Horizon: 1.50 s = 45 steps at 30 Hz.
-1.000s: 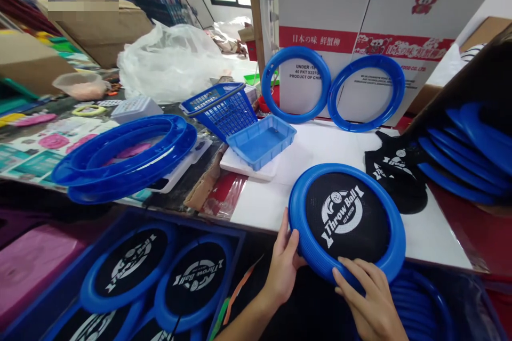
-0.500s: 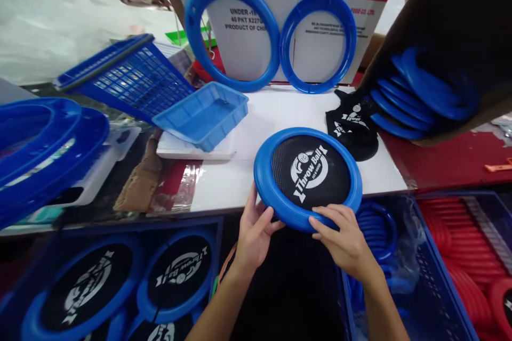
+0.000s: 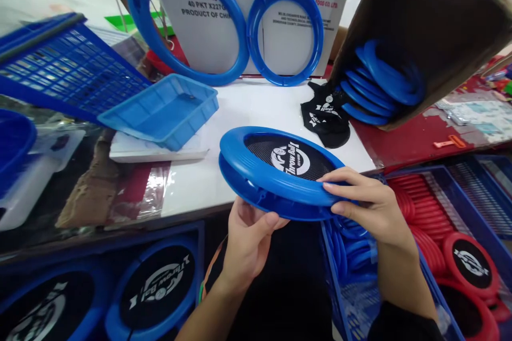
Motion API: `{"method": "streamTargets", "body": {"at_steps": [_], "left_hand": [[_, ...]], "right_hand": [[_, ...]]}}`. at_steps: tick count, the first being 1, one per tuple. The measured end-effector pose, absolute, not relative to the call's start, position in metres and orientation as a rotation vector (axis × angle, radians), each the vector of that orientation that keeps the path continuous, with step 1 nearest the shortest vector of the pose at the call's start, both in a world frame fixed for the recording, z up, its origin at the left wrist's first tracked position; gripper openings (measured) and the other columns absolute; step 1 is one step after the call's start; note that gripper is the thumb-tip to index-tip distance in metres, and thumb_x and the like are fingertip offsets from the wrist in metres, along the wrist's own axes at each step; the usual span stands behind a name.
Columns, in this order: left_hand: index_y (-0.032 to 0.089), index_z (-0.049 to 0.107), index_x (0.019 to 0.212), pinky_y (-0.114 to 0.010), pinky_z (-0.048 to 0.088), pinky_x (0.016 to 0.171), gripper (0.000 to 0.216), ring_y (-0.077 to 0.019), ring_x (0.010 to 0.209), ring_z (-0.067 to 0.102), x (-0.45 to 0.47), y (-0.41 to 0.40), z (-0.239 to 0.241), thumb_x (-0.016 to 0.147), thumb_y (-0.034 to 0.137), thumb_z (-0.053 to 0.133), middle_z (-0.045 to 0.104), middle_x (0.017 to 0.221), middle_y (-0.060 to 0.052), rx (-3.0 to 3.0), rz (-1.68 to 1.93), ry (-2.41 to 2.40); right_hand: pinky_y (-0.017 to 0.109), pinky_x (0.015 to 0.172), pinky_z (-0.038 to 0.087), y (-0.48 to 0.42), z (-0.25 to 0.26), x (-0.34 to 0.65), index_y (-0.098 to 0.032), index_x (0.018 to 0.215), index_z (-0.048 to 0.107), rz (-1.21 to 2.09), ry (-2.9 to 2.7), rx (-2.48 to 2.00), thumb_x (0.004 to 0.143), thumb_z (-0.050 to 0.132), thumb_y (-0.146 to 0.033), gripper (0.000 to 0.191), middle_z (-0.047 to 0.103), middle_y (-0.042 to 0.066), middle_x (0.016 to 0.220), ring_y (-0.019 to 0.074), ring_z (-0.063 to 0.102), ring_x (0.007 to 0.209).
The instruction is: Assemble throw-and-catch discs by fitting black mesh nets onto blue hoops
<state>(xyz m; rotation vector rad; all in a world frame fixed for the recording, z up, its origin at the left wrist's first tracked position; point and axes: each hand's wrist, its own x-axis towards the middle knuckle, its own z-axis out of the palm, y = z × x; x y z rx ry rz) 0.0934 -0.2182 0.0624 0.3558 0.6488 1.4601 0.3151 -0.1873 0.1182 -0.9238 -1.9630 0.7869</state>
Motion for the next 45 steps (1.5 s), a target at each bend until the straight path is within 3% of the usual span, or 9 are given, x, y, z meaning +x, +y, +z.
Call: {"method": "streamTargets", "body": {"at_steps": [6,12,18,20,26,31,38,45], "left_hand": [[0.023,0.067,0.113,-0.047,0.057,0.106,0.063,-0.0242,0.106,0.074,0.099,-0.218,0.071,0.06,0.025,0.101,0.076,0.104,-0.003,0.374,1.468,0.64],[0.023,0.067,0.111,-0.044,0.058,0.108,0.058,-0.0178,0.094,0.074,0.108,-0.213,0.079,0.063,0.025,0.1,0.075,0.1,0.0,0.415,1.498,0.626],[0.024,0.068,0.113,-0.03,0.068,0.074,0.055,-0.0176,0.085,0.075,0.1,-0.211,0.086,0.068,0.031,0.098,0.073,0.094,0.0,0.396,1.496,0.603],[0.024,0.068,0.115,-0.028,0.067,0.071,0.054,-0.0163,0.081,0.074,0.097,-0.212,0.087,0.07,0.033,0.097,0.074,0.093,0.0,0.399,1.495,0.602],[0.025,0.069,0.118,-0.031,0.066,0.085,0.06,-0.0207,0.095,0.076,0.096,-0.218,0.089,0.068,0.036,0.099,0.074,0.096,-0.001,0.423,1.548,0.638],[0.025,0.068,0.114,-0.031,0.066,0.08,0.056,-0.0194,0.089,0.076,0.097,-0.222,0.092,0.069,0.041,0.098,0.074,0.093,0.0,0.431,1.563,0.641],[0.023,0.066,0.101,-0.04,0.063,0.098,0.049,-0.0251,0.107,0.075,0.101,-0.223,0.091,0.068,0.042,0.099,0.073,0.086,0.0,0.448,1.573,0.642],[0.026,0.068,0.106,-0.044,0.062,0.099,0.052,-0.0289,0.112,0.073,0.1,-0.224,0.093,0.067,0.042,0.099,0.076,0.094,-0.003,0.423,1.538,0.679]], "right_hand": [[0.042,0.094,0.063,-0.188,0.13,0.318,-0.038,0.123,0.079,0.776,-1.84,-1.037,0.091,0.081,-0.027,0.034,0.079,0.004,0.122,0.0276,0.075,0.11],[0.04,0.098,0.063,-0.182,0.154,0.313,-0.038,0.118,0.081,0.743,-1.794,-1.15,0.089,0.082,-0.026,0.031,0.079,0.001,0.123,0.0265,0.075,0.112],[0.046,0.099,0.061,-0.176,0.149,0.324,-0.037,0.118,0.081,0.84,-1.838,-1.061,0.088,0.083,-0.031,0.031,0.079,0.004,0.122,0.0297,0.074,0.113],[0.047,0.097,0.061,-0.177,0.142,0.327,-0.038,0.12,0.08,0.875,-1.856,-0.991,0.088,0.083,-0.032,0.032,0.079,0.005,0.12,0.03,0.074,0.11],[0.046,0.091,0.06,-0.18,0.126,0.327,-0.037,0.126,0.077,0.928,-1.942,-0.811,0.091,0.079,-0.028,0.036,0.078,0.008,0.121,0.0286,0.072,0.109],[0.046,0.092,0.059,-0.183,0.124,0.325,-0.036,0.128,0.076,0.969,-1.949,-0.822,0.092,0.077,-0.027,0.037,0.077,0.009,0.121,0.028,0.071,0.109],[0.045,0.094,0.058,-0.189,0.13,0.326,-0.036,0.128,0.077,0.97,-1.959,-0.857,0.093,0.077,-0.028,0.035,0.076,0.009,0.121,0.0269,0.071,0.108],[0.047,0.092,0.06,-0.192,0.139,0.324,-0.037,0.127,0.077,0.911,-2.004,-0.904,0.093,0.075,-0.026,0.036,0.077,0.008,0.12,0.0284,0.072,0.107]]}}
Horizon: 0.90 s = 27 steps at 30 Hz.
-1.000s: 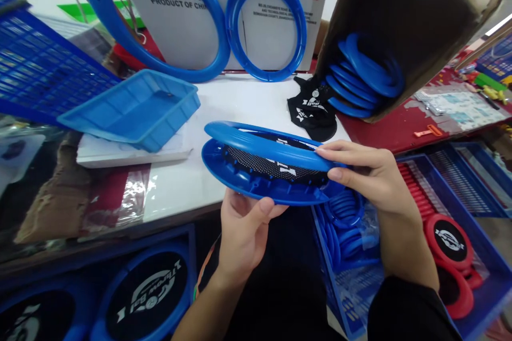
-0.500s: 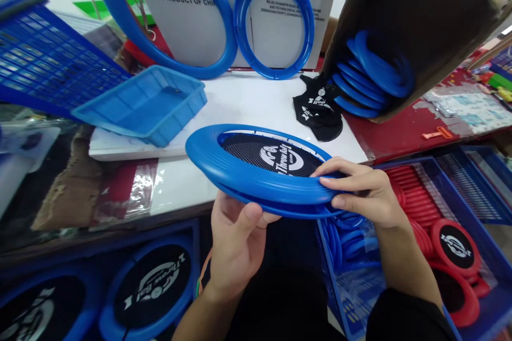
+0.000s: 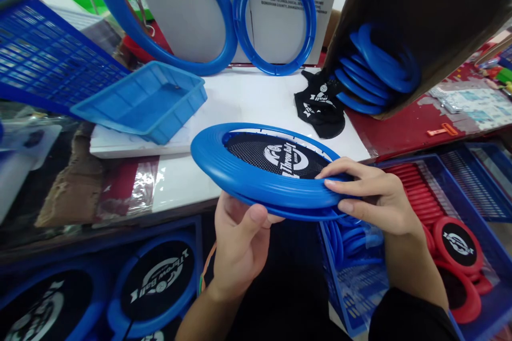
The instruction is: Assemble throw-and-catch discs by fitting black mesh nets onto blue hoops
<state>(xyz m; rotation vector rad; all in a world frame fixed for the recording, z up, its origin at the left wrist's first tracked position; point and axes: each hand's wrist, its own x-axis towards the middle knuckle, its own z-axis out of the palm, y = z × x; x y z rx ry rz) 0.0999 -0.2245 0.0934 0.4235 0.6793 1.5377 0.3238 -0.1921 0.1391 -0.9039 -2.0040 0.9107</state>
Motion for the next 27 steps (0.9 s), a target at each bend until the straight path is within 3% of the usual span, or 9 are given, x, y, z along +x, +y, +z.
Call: {"method": "streamTargets", "body": {"at_steps": [7,11,18,24,27], "left_hand": [[0.026,0.069,0.105,-0.045,0.061,0.099,0.05,-0.0286,0.109,0.074,0.099,-0.224,0.091,0.067,0.042,0.099,0.075,0.088,-0.002,0.433,1.527,0.692],[0.026,0.069,0.096,-0.045,0.061,0.099,0.043,-0.024,0.094,0.075,0.1,-0.225,0.089,0.069,0.042,0.098,0.07,0.077,0.001,0.46,1.523,0.683],[0.026,0.071,0.097,-0.04,0.062,0.093,0.041,-0.0141,0.07,0.068,0.102,-0.225,0.088,0.069,0.039,0.098,0.071,0.079,0.003,0.468,1.526,0.669],[0.027,0.072,0.1,-0.044,0.06,0.102,0.041,-0.0142,0.073,0.068,0.101,-0.225,0.082,0.069,0.036,0.098,0.073,0.087,0.002,0.461,1.512,0.673],[0.03,0.072,0.11,-0.045,0.059,0.102,0.05,-0.0191,0.084,0.072,0.099,-0.226,0.079,0.067,0.035,0.098,0.073,0.088,0.0,0.438,1.49,0.681]], "right_hand": [[0.05,0.095,0.059,-0.19,0.14,0.329,-0.04,0.129,0.075,0.826,-2.075,-0.88,0.093,0.074,-0.024,0.04,0.076,0.006,0.123,0.0303,0.072,0.11],[0.05,0.093,0.059,-0.19,0.139,0.331,-0.041,0.129,0.076,0.814,-2.082,-0.88,0.092,0.075,-0.023,0.041,0.077,0.006,0.122,0.0302,0.072,0.108],[0.05,0.094,0.059,-0.195,0.142,0.332,-0.042,0.131,0.074,0.808,-2.107,-0.909,0.093,0.073,-0.026,0.041,0.077,0.005,0.121,0.0304,0.072,0.108],[0.047,0.092,0.06,-0.196,0.141,0.334,-0.042,0.135,0.072,0.741,-2.186,-0.891,0.094,0.073,-0.024,0.045,0.077,0.006,0.122,0.0294,0.072,0.11],[0.046,0.093,0.059,-0.197,0.134,0.335,-0.041,0.14,0.068,0.721,-2.228,-0.863,0.096,0.07,-0.022,0.048,0.075,0.006,0.125,0.0279,0.071,0.112]]}}
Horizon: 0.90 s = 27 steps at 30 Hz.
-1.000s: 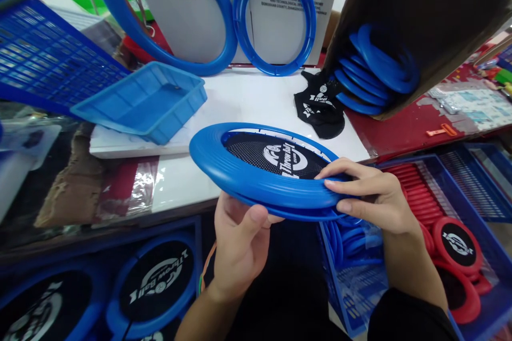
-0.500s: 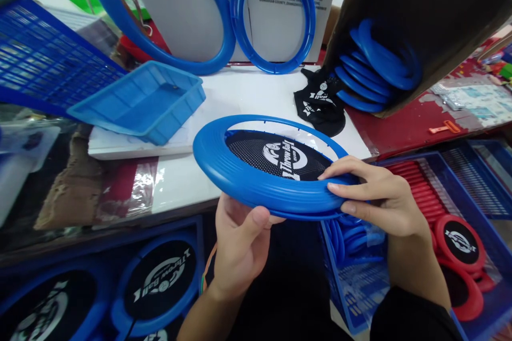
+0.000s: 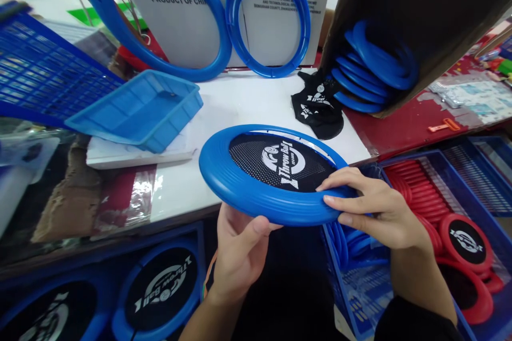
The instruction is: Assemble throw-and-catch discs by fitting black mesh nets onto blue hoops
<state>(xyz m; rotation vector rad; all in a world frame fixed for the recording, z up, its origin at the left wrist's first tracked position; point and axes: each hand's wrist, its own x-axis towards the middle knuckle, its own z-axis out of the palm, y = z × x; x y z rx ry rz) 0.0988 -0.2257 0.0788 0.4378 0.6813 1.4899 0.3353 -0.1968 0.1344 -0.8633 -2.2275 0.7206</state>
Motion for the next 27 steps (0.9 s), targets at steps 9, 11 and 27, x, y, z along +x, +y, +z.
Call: {"method": "streamTargets", "body": {"at_steps": [9,11,27], "left_hand": [[0.022,0.069,0.116,-0.029,0.065,0.068,0.057,-0.0199,0.083,0.075,0.069,-0.233,0.063,0.073,0.048,0.094,0.078,0.1,-0.006,0.33,1.251,0.823],[0.021,0.069,0.118,-0.028,0.065,0.067,0.06,-0.0183,0.08,0.074,0.065,-0.233,0.056,0.073,0.054,0.092,0.078,0.101,-0.006,0.279,1.23,0.911],[0.017,0.069,0.086,-0.022,0.056,0.064,0.036,-0.0139,0.071,0.069,0.072,-0.219,-0.004,0.06,0.026,0.092,0.073,0.079,0.002,0.134,1.257,1.244]], "right_hand": [[0.049,0.1,0.041,-0.216,0.098,0.327,-0.036,0.135,0.068,0.354,-2.443,-0.909,0.098,0.064,-0.013,0.044,0.073,0.005,0.131,0.0248,0.067,0.116],[0.048,0.099,0.037,-0.221,0.087,0.321,-0.033,0.13,0.069,0.254,-2.494,-0.923,0.096,0.06,-0.005,0.045,0.073,0.005,0.132,0.024,0.066,0.117],[0.055,0.11,0.036,-0.25,-0.017,0.278,-0.03,0.128,0.068,0.08,-2.195,-1.148,0.092,0.062,-0.016,0.039,0.074,0.007,0.133,0.0311,0.063,0.129]]}}
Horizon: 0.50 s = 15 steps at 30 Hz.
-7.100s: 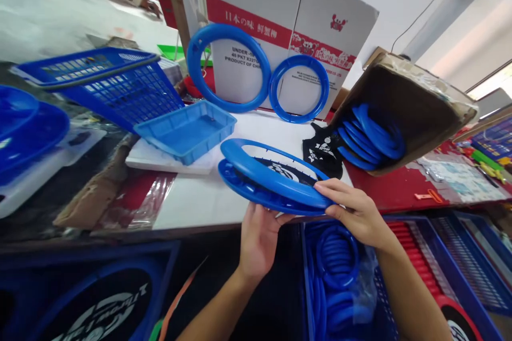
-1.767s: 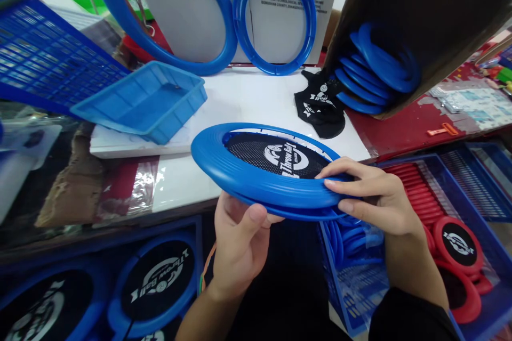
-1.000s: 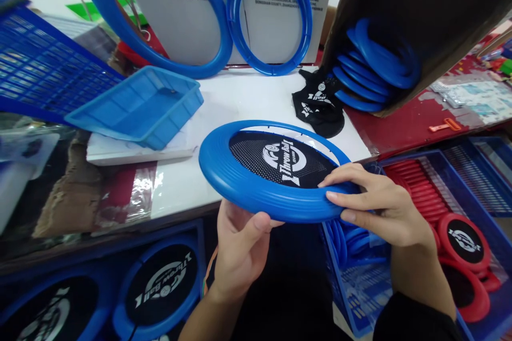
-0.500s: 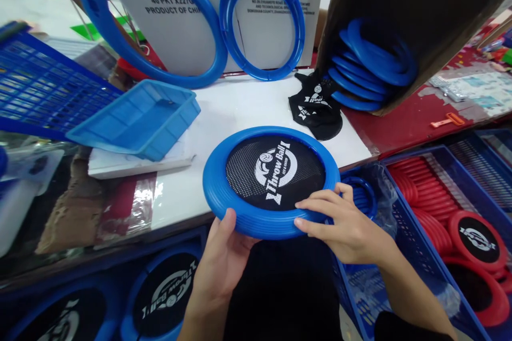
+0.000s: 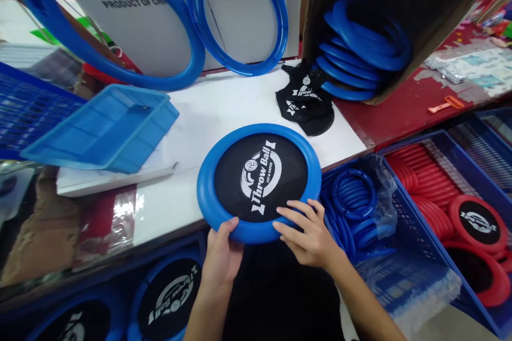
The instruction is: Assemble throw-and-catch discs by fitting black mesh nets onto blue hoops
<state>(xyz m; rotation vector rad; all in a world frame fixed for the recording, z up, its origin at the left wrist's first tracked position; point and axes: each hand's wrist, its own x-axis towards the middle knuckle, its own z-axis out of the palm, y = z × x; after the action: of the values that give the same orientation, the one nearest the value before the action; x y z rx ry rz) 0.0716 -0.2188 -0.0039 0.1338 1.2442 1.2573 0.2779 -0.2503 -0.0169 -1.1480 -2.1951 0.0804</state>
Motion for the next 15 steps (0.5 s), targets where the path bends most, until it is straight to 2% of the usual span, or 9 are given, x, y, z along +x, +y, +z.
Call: {"method": "streamTargets", "body": {"at_steps": [2,5,7,8,9,11,13,15], "left_hand": [[0.018,0.071,0.091,-0.024,0.059,0.07,0.037,-0.0163,0.078,0.072,0.074,-0.22,-0.007,0.062,0.026,0.093,0.076,0.086,0.0,0.139,1.266,1.247],[0.021,0.074,0.103,-0.031,0.062,0.088,0.041,-0.0215,0.097,0.076,0.076,-0.222,-0.011,0.068,0.027,0.094,0.079,0.098,-0.002,0.178,1.277,1.23],[0.022,0.075,0.106,-0.033,0.061,0.094,0.044,-0.0231,0.102,0.076,0.075,-0.223,-0.014,0.068,0.027,0.096,0.08,0.101,-0.003,0.197,1.271,1.237],[0.022,0.075,0.105,-0.033,0.061,0.094,0.045,-0.0233,0.102,0.076,0.074,-0.224,-0.017,0.067,0.027,0.097,0.08,0.101,-0.003,0.203,1.264,1.244],[0.021,0.075,0.105,-0.033,0.062,0.094,0.046,-0.0231,0.101,0.077,0.074,-0.225,-0.019,0.065,0.027,0.098,0.08,0.1,-0.003,0.209,1.257,1.247],[0.021,0.075,0.104,-0.032,0.062,0.094,0.047,-0.0225,0.1,0.077,0.074,-0.228,-0.026,0.064,0.028,0.099,0.08,0.1,-0.003,0.229,1.248,1.244],[0.022,0.075,0.108,-0.032,0.061,0.096,0.051,-0.0221,0.102,0.076,0.075,-0.231,-0.034,0.064,0.028,0.099,0.08,0.104,-0.003,0.25,1.244,1.249],[0.022,0.073,0.115,-0.033,0.059,0.099,0.059,-0.0233,0.106,0.076,0.076,-0.234,-0.044,0.062,0.03,0.099,0.08,0.109,-0.005,0.261,1.262,1.269]], "right_hand": [[0.059,0.113,0.036,-0.253,-0.031,0.266,-0.03,0.132,0.066,0.036,-2.036,-1.226,0.092,0.06,-0.015,0.043,0.068,0.01,0.141,0.0348,0.057,0.136],[0.067,0.116,0.034,-0.25,-0.049,0.249,-0.032,0.144,0.059,0.015,-1.717,-1.336,0.094,0.057,-0.016,0.053,0.043,0.011,0.165,0.0397,0.041,0.149],[0.069,0.121,0.031,-0.244,-0.06,0.243,-0.032,0.152,0.051,0.095,-1.431,-1.42,0.096,0.058,-0.02,0.058,0.03,0.011,0.171,0.0395,0.034,0.155],[0.068,0.122,0.032,-0.24,-0.065,0.242,-0.03,0.156,0.046,0.169,-1.267,-1.459,0.097,0.06,-0.024,0.06,0.029,0.013,0.171,0.0384,0.035,0.155],[0.065,0.122,0.035,-0.236,-0.07,0.243,-0.028,0.157,0.042,0.264,-1.094,-1.489,0.097,0.062,-0.029,0.063,0.033,0.015,0.169,0.0369,0.04,0.152],[0.057,0.116,0.046,-0.229,-0.075,0.247,-0.025,0.154,0.044,0.518,-0.773,-1.495,0.096,0.066,-0.041,0.064,0.051,0.017,0.156,0.0329,0.056,0.14],[0.05,0.106,0.056,-0.224,-0.074,0.253,-0.023,0.143,0.054,0.831,-0.534,-1.425,0.093,0.068,-0.051,0.059,0.068,0.014,0.137,0.0299,0.068,0.123],[0.046,0.1,0.06,-0.221,-0.07,0.258,-0.022,0.128,0.066,1.046,-0.355,-1.322,0.087,0.072,-0.057,0.055,0.076,0.009,0.122,0.0289,0.073,0.112]]}}
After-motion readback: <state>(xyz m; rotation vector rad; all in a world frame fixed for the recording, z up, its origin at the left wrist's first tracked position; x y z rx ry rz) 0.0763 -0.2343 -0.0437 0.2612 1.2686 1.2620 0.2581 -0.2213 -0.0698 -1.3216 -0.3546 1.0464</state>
